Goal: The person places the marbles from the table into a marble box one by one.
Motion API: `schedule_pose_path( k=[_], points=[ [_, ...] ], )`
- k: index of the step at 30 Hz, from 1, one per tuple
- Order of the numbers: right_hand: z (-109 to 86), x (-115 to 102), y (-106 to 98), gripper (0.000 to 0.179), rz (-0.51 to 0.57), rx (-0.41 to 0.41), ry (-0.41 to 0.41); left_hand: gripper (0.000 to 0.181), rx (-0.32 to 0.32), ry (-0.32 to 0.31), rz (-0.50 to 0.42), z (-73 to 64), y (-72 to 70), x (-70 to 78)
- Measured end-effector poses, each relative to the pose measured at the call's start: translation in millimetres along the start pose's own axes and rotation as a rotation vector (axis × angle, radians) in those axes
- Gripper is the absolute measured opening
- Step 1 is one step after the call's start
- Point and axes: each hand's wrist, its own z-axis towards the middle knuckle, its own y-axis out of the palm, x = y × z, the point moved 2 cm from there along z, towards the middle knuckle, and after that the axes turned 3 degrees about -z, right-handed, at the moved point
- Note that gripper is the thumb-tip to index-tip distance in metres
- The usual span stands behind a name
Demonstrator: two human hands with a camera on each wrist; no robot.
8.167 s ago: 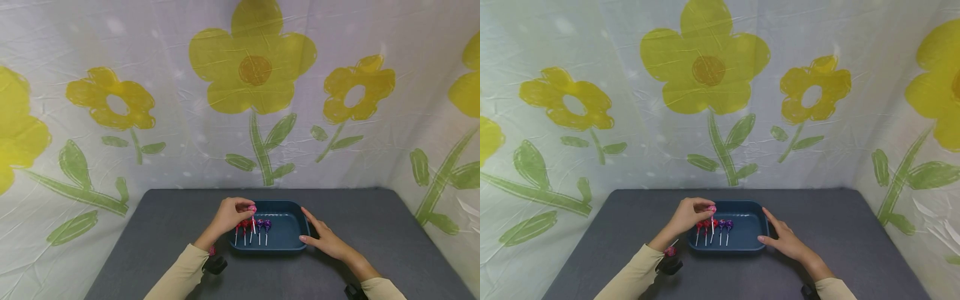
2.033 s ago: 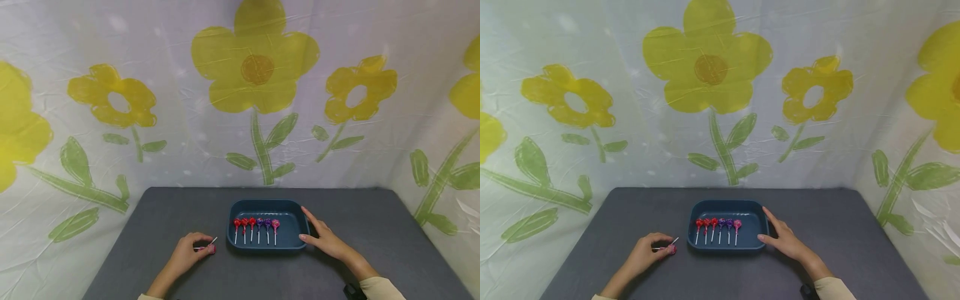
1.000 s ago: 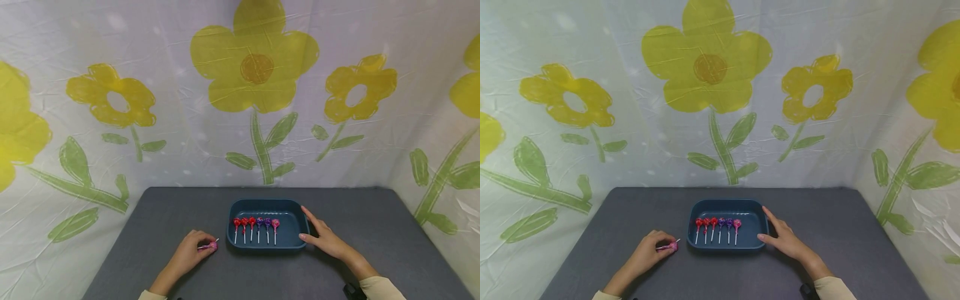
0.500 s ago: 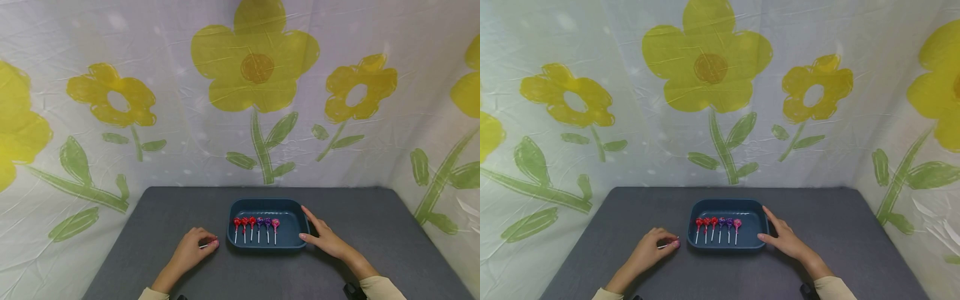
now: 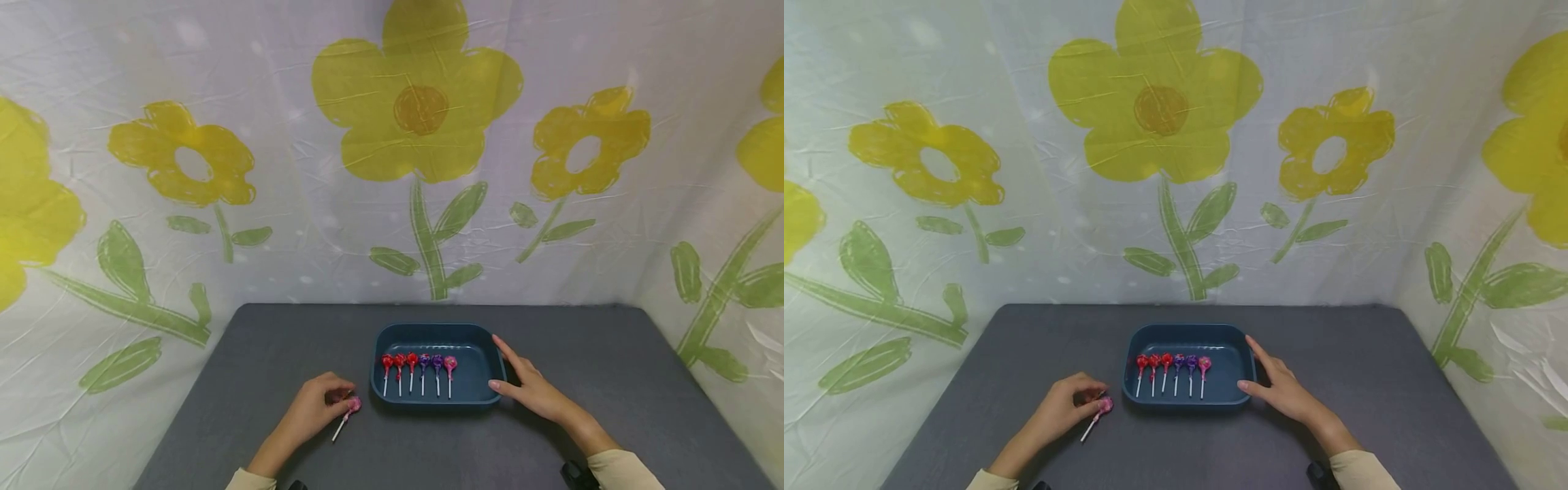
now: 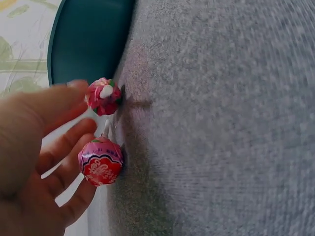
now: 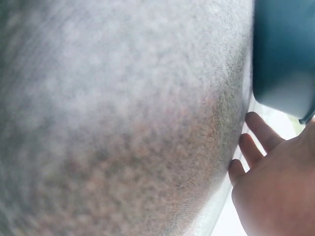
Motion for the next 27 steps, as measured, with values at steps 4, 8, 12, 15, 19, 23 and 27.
schedule_pose_path(
  k=[4, 8, 12, 15, 19, 23, 27],
  points=[
    [0.4, -0.2, 0.2, 0.085, 0.006, 0.003, -0.004, 0.024, -0.04, 0.079, 0.028, -1.2, 2.1, -3.3],
    [0.4, 0.0, 0.0, 0.085, 0.013, 0.006, -0.005, 0.024, -0.066, 0.119, 0.062, 0.2, 4.8, -5.7],
    [0.5, 0.5, -0.1, 0.085, 0.011, -0.001, 0.002, 0.02, -0.079, 0.129, 0.035, 1.6, 6.4, -6.0],
    [0.5, 1.1, 0.1, 0.085, 0.023, -0.012, 0.003, 0.018, -0.069, 0.123, -0.016, 2.3, 6.1, -5.2],
    [0.3, 1.2, 0.5, 0.085, 0.047, -0.02, 0.001, 0.017, -0.046, 0.11, -0.065, 5.0, 4.0, -3.1],
    [0.5, 2.1, 1.0, 0.086, 0.053, -0.015, 0.006, 0.02, -0.031, 0.108, -0.089, 8.9, -0.8, 1.4],
    [0.9, 3.1, 1.5, 0.086, 0.05, -0.011, 0.01, 0.023, -0.02, 0.099, -0.117, 12.9, -7.5, 8.2]
  ],
)
